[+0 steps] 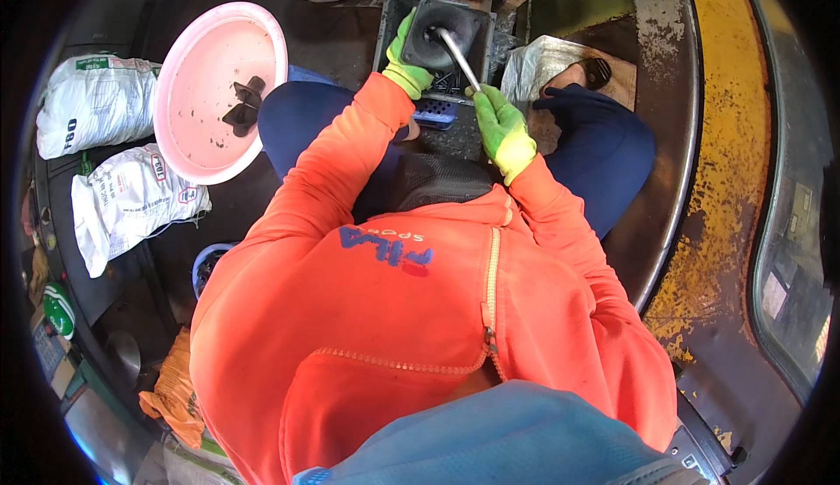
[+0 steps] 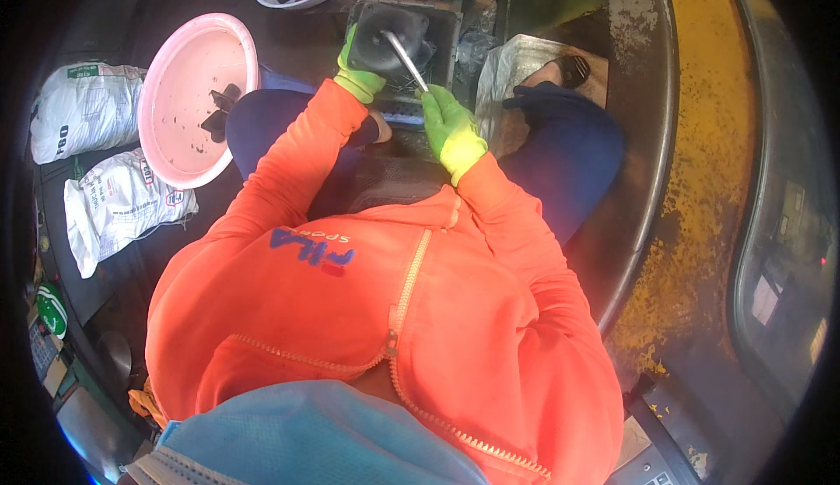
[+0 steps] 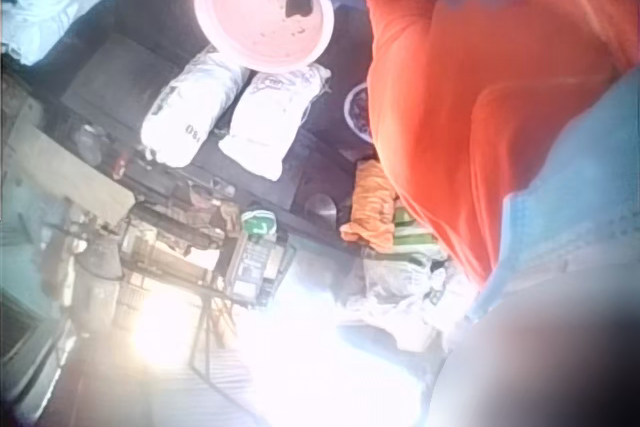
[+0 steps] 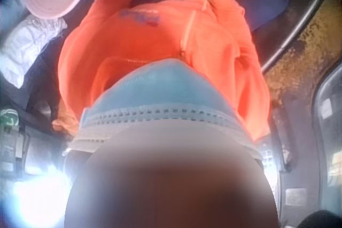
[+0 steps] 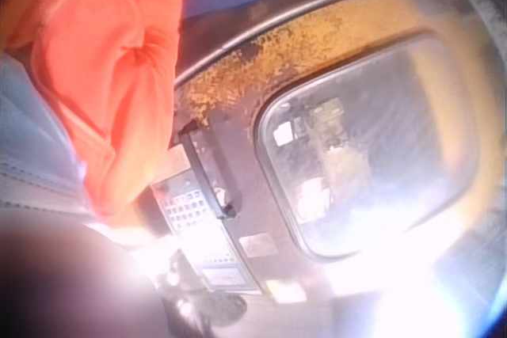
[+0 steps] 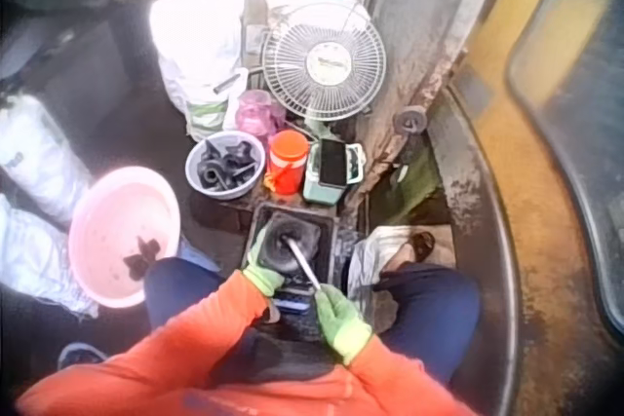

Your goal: The person sits on the floor and uses a metal tool to scrape and clean the inside of black molded parts. They handle each part individually, scraping the interior surfaces and placing cleaned parts into a nearby pink basin.

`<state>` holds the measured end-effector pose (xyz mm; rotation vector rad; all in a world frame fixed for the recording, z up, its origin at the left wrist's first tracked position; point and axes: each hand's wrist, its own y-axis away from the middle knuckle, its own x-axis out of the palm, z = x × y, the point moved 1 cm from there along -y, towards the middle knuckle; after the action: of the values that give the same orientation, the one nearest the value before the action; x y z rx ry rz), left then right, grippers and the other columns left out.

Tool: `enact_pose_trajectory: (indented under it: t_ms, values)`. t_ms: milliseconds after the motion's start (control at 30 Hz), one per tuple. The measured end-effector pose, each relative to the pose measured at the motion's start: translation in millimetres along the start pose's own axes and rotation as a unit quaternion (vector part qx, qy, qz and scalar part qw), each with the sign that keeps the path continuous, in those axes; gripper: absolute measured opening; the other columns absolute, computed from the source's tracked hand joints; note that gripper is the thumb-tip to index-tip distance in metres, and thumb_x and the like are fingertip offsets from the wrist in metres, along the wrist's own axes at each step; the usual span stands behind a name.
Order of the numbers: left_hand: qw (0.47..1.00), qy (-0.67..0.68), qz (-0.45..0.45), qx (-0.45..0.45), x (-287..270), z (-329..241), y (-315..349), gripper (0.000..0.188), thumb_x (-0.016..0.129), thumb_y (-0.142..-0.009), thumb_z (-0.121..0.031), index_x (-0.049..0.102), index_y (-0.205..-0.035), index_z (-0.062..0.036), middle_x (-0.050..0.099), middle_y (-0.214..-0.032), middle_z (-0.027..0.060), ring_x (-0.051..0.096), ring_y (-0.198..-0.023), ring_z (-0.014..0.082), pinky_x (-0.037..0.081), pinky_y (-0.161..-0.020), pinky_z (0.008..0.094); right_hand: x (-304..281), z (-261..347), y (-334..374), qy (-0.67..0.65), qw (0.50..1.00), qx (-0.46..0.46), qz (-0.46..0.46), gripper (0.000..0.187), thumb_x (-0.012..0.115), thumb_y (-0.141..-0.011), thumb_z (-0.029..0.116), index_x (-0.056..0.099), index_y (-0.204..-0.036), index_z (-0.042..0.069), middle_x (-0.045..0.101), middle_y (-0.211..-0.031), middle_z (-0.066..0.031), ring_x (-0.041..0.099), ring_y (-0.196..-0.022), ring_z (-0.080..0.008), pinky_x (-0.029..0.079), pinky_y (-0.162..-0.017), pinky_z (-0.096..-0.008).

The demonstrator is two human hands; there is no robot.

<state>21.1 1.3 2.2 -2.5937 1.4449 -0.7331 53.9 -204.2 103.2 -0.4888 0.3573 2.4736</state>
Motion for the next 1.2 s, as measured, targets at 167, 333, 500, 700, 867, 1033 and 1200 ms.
enact_pose_trajectory:
  t_ms: [167,333,500,700,867,1033,1200]
  values:
    - [0.992,-0.100,-0.065,0.042,-4.9,-20.1,3.0,0.034,0.063,-0.081,-0.013,0.059,-0.114,-0.0046,0.064,-0.110,0.0089,0.062,-0.097,0.0187,0.052,-0.085,0.0343,-14.4,-1.3,11.8,-0.050,0.980,-0.151,-0.120,0.027,0.050,-0.096,0.013,0.058,-0.120,0.005,0.066,-0.105,-0.0160,0.065,-0.098,-0.0242,0.049,-0.082,-0.0331]
    - [0.954,-0.291,-0.033,0.069,23.0,-47.7,3.5,0.034,0.056,-0.088,-0.026,0.061,-0.114,-0.0047,0.065,-0.111,0.0098,0.063,-0.099,0.0223,0.052,-0.088,0.0357,-5.7,-9.1,-1.1,0.060,0.997,0.037,0.010,0.031,0.049,-0.096,0.026,0.057,-0.120,0.008,0.063,-0.107,-0.0220,0.060,-0.103,-0.0385,0.047,-0.085,-0.0397]
    - [0.918,-0.363,-0.103,0.123,26.9,-68.2,6.3,0.039,0.077,-0.071,-0.015,0.064,-0.107,-0.0072,0.069,-0.098,0.0081,0.067,-0.089,0.0201,0.053,-0.077,0.0319,-7.2,-2.6,-0.2,-0.007,0.994,-0.083,-0.070,0.029,0.048,-0.097,0.021,0.057,-0.120,0.005,0.064,-0.105,-0.0190,0.063,-0.098,-0.0329,0.047,-0.083,-0.0361]
    - [0.929,-0.368,-0.028,0.012,-3.7,-25.4,4.2,0.034,0.061,-0.083,-0.030,0.063,-0.109,-0.0077,0.065,-0.107,0.0105,0.060,-0.105,0.0238,0.048,-0.092,0.0374,-21.3,30.9,19.6,-0.005,0.986,-0.140,-0.088,0.029,0.049,-0.096,0.012,0.055,-0.122,0.001,0.064,-0.108,-0.0188,0.065,-0.096,-0.0314,0.049,-0.082,-0.0358]
    - [0.997,0.007,-0.066,-0.044,-6.5,-11.2,7.3,0.037,0.050,-0.089,-0.027,0.056,-0.118,-0.0039,0.059,-0.119,0.0095,0.054,-0.112,0.0230,0.042,-0.098,0.0383,-9.1,23.1,8.7,0.128,0.956,-0.258,-0.058,0.027,0.050,-0.093,0.009,0.055,-0.118,0.001,0.063,-0.103,-0.0222,0.062,-0.091,-0.0399,0.050,-0.079,-0.0425]
    - [0.939,0.294,-0.081,-0.160,5.2,-30.0,10.0,0.036,0.060,-0.080,-0.015,0.057,-0.115,-0.0040,0.059,-0.110,0.0109,0.058,-0.101,0.0235,0.046,-0.091,0.0365,-15.0,24.9,12.0,0.053,0.995,-0.077,-0.037,0.028,0.049,-0.096,0.017,0.056,-0.120,0.005,0.064,-0.104,-0.0209,0.063,-0.097,-0.0358,0.048,-0.081,-0.0388]
    - [0.985,-0.163,-0.041,-0.032,2.9,-42.8,11.0,0.045,0.034,-0.098,-0.029,0.048,-0.129,-0.0002,0.050,-0.131,0.0195,0.049,-0.121,0.0344,0.039,-0.105,0.0483,-22.0,48.0,22.0,-0.058,0.953,-0.271,-0.122,0.031,0.048,-0.096,0.011,0.053,-0.124,-0.001,0.066,-0.109,-0.0177,0.065,-0.099,-0.0259,0.049,-0.083,-0.0328]
